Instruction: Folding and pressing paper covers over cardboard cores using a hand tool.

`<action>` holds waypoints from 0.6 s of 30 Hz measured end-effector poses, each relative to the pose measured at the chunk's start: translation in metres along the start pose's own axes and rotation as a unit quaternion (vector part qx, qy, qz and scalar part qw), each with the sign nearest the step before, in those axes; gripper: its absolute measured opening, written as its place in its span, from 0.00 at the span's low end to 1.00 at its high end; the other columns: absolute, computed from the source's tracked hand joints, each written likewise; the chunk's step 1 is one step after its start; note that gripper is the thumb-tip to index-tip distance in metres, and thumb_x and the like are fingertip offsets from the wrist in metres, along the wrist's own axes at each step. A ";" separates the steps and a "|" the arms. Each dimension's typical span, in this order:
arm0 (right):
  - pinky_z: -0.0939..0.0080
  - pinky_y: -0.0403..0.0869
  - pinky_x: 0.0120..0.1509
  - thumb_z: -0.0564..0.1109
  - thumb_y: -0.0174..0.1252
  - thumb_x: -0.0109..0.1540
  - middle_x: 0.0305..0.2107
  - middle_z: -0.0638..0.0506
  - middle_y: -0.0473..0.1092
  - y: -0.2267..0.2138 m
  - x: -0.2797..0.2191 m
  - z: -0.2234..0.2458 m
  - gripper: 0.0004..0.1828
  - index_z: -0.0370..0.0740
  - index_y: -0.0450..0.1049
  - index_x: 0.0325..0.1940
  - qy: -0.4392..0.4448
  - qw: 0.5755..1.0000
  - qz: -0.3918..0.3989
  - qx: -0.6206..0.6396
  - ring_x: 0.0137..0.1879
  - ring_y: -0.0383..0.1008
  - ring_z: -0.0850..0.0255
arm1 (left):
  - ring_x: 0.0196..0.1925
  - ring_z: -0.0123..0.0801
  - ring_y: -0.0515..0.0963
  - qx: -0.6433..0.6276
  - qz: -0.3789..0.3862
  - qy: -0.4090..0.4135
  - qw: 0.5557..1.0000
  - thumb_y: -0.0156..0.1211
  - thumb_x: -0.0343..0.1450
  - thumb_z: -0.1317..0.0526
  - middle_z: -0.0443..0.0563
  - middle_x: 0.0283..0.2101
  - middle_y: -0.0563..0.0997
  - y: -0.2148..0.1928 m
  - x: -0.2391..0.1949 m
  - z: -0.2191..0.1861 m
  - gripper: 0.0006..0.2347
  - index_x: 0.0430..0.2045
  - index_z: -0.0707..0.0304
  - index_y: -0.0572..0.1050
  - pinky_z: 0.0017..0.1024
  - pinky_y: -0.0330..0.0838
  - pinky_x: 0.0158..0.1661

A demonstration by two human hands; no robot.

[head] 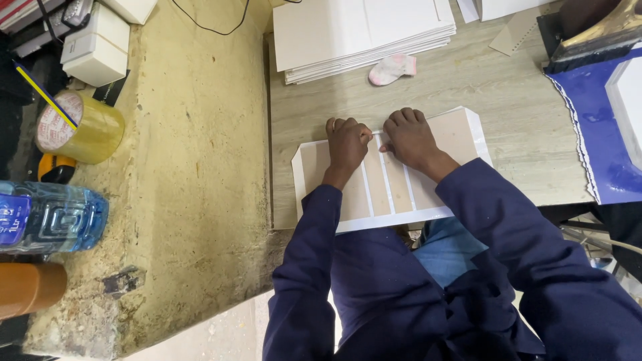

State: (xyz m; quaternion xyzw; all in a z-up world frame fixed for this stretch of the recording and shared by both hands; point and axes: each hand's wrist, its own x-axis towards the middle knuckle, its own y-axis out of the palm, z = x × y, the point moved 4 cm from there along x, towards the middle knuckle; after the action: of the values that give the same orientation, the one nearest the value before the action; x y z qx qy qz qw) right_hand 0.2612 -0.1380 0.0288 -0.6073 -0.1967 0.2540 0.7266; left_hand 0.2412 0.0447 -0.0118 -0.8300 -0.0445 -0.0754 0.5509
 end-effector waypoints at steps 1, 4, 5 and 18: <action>0.40 0.58 0.82 0.61 0.62 0.68 0.55 0.46 0.72 0.006 -0.002 0.000 0.21 0.44 0.78 0.56 -0.004 1.000 -0.013 -0.011 0.75 0.64 0.49 | 0.53 0.45 0.81 0.025 -0.021 0.022 0.999 0.68 0.73 0.57 0.47 0.33 0.80 -0.009 -0.009 -0.014 0.02 0.33 0.48 0.84 0.59 0.48 0.74; 0.43 0.58 0.83 0.62 0.56 0.72 0.54 0.47 0.72 0.014 -0.007 0.001 0.21 0.45 0.78 0.55 -0.009 0.999 -0.026 -0.029 0.73 0.65 0.51 | 0.55 0.48 0.83 0.077 -0.051 0.059 0.994 0.61 0.77 0.62 0.53 0.35 0.81 -0.021 -0.032 -0.041 0.05 0.36 0.60 0.84 0.60 0.51 0.74; 0.43 0.58 0.83 0.62 0.53 0.73 0.54 0.48 0.72 0.016 -0.011 0.003 0.21 0.45 0.78 0.55 -0.011 0.999 -0.025 -0.037 0.73 0.66 0.52 | 0.56 0.49 0.83 0.103 -0.059 0.072 0.990 0.59 0.78 0.65 0.55 0.37 0.82 -0.022 -0.040 -0.048 0.06 0.37 0.65 0.84 0.59 0.53 0.74; 0.48 0.69 0.76 0.55 0.53 0.76 0.53 0.45 0.80 0.021 -0.032 0.022 0.18 0.42 0.83 0.55 -0.030 0.985 -0.139 -0.096 0.65 0.79 0.52 | 0.71 0.54 0.75 0.114 -0.077 0.053 0.989 0.55 0.80 0.58 0.66 0.65 0.76 -0.039 -0.057 -0.052 0.18 0.63 0.68 0.74 0.52 0.62 0.74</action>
State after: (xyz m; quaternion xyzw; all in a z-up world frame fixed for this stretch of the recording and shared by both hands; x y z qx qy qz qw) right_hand 0.2201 -0.1371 0.0132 -0.6332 -0.3244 0.1490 0.6868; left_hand 0.1748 0.0124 0.0332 -0.7508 -0.0870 -0.1562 0.6359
